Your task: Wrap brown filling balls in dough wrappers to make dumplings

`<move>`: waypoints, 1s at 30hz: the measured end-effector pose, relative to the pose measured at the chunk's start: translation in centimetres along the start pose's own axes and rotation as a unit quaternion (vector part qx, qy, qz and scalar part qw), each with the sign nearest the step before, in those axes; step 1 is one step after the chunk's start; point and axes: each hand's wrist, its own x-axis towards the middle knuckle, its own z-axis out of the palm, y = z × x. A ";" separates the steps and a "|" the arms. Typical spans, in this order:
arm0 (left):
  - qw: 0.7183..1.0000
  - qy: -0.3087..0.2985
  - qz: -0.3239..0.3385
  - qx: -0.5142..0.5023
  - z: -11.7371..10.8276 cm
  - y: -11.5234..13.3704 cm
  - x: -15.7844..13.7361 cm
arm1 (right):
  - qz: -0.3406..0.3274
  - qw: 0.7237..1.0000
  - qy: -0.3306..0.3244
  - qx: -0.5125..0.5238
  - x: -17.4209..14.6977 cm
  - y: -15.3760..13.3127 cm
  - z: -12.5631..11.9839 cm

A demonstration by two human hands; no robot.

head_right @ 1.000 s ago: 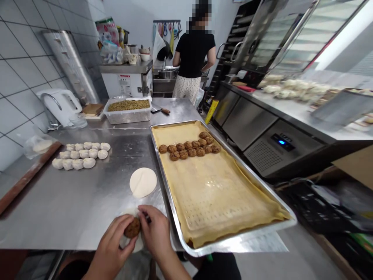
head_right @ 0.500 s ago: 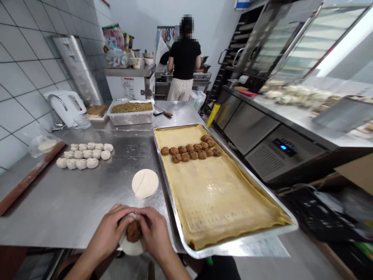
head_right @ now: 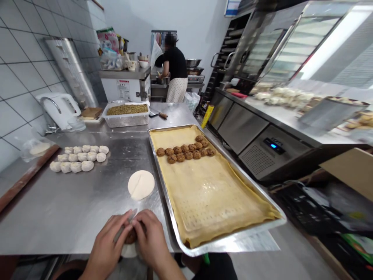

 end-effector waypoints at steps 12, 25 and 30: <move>0.994 -0.037 0.064 0.079 -1.3 0.4 1.2 | -0.020 0.999 0.021 0.040 -1.4 0.7 0.5; 0.990 -0.042 0.077 0.114 -1.0 0.4 1.1 | -0.042 0.997 0.059 0.023 -2.5 1.3 0.6; 0.992 -0.043 0.076 0.096 -0.9 0.5 1.1 | 0.022 0.994 0.105 0.035 -2.3 1.3 0.7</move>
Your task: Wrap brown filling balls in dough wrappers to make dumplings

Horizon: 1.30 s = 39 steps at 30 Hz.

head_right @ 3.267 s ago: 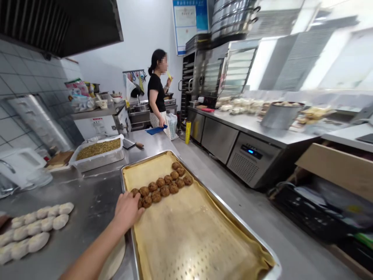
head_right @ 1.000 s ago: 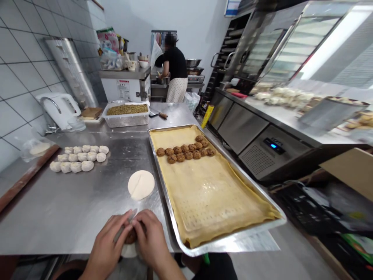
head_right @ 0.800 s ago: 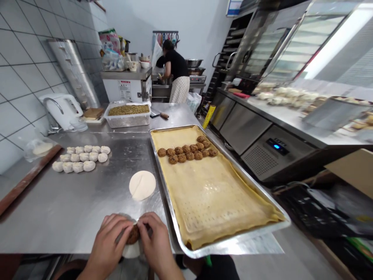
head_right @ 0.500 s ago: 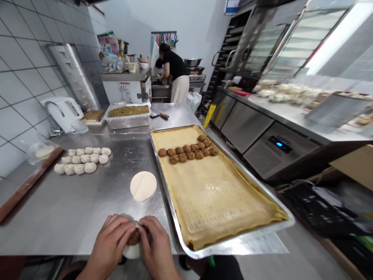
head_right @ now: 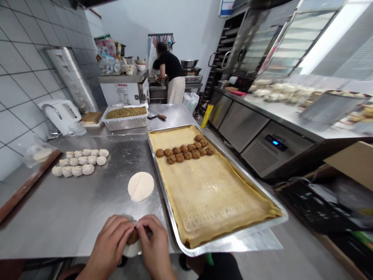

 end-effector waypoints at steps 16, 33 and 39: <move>1.000 -0.009 0.019 0.012 0.1 0.2 -0.1 | -0.098 0.994 -0.025 -0.033 -0.7 0.6 -0.1; 0.999 -0.011 0.029 0.013 0.3 0.6 -0.2 | -0.041 0.999 0.007 -0.028 -0.5 0.9 -0.2; 0.999 -0.035 0.018 0.007 0.1 0.5 -0.3 | -0.147 0.984 -0.051 -0.085 -1.4 1.6 -0.7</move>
